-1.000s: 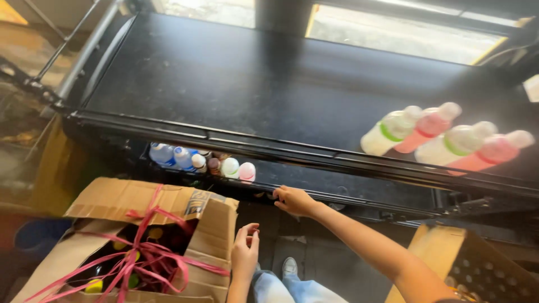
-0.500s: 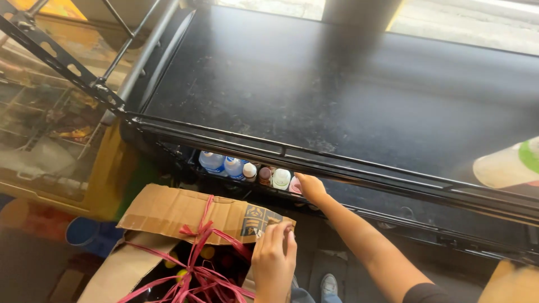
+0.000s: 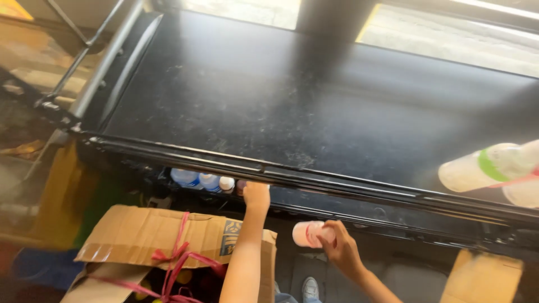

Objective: Stock various bottled and canned beverages from a box onto retail shelves.

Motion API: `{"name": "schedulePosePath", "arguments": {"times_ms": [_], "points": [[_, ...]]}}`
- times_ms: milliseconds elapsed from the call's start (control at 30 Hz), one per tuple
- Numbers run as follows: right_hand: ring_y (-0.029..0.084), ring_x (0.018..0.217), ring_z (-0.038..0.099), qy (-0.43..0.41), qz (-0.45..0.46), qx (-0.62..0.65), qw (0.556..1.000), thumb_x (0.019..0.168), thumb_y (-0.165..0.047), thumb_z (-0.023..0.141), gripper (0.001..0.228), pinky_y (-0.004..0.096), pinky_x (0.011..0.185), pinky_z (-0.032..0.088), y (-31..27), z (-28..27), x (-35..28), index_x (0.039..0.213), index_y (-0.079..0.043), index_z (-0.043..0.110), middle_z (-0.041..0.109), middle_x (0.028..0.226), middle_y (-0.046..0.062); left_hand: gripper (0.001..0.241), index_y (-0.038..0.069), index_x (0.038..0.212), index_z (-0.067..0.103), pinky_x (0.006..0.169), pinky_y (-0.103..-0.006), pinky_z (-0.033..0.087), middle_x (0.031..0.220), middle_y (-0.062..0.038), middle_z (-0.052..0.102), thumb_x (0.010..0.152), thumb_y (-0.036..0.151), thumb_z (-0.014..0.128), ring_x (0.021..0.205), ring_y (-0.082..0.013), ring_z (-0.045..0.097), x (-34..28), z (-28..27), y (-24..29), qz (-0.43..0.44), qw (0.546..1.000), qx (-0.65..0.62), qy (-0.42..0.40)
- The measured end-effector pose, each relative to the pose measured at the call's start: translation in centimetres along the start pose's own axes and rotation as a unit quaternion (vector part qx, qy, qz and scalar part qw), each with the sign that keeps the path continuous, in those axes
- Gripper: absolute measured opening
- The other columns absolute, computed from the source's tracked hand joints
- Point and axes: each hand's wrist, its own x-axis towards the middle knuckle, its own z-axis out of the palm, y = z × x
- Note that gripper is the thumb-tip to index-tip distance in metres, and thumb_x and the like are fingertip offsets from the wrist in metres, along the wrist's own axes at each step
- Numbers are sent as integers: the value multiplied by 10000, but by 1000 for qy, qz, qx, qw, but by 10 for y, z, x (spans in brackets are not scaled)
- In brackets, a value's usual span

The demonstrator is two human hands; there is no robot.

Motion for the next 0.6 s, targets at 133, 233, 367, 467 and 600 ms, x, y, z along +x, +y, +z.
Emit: {"name": "schedulePosePath", "arguments": {"times_ms": [133, 233, 367, 467, 600], "points": [[160, 574, 591, 21, 83, 27, 996, 832, -209, 788, 324, 307, 556, 516, 3, -15, -38, 1095, -97, 636, 657, 829, 61, 389, 125, 1294, 649, 924, -511, 540, 1270, -199, 647, 985, 328, 528, 1139, -405, 642, 28, 51, -6, -95, 989, -111, -18], [128, 606, 584, 11, 163, 65, 984, 824, -208, 802, 338, 290, 574, 518, 0, -20, -61, 1105, -103, 648, 672, 784, 50, 413, 84, 1282, 655, 905, -507, 538, 1261, -221, 651, 976, 335, 537, 1121, -422, 644, 32, 81, -12, -102, 988, -109, 39], [91, 689, 605, 45, 206, 138, 968, 841, -184, 801, 301, 261, 626, 538, 4, -21, -74, 1088, -109, 646, 679, 817, 40, 311, 172, 1193, 723, 910, -501, 546, 1157, -173, 711, 967, 320, 568, 1026, -397, 697, 25, 78, -1, -11, 997, -75, -5], [99, 820, 675, 123, 166, 137, 969, 808, -154, 827, 324, 252, 738, 554, -6, -34, -78, 1076, -99, 653, 717, 878, 48, 267, 173, 1106, 730, 868, -461, 574, 1067, -156, 721, 857, 245, 663, 987, -373, 712, 8, 46, 29, 69, 992, -5, -107], [112, 824, 683, 138, 201, 186, 952, 826, -167, 800, 294, 265, 737, 572, -24, -73, -82, 1071, -103, 652, 722, 893, 58, 290, 150, 1015, 688, 813, -451, 585, 991, -141, 722, 736, 185, 760, 956, -362, 708, -32, -35, 83, 186, 978, -12, -89]]}}
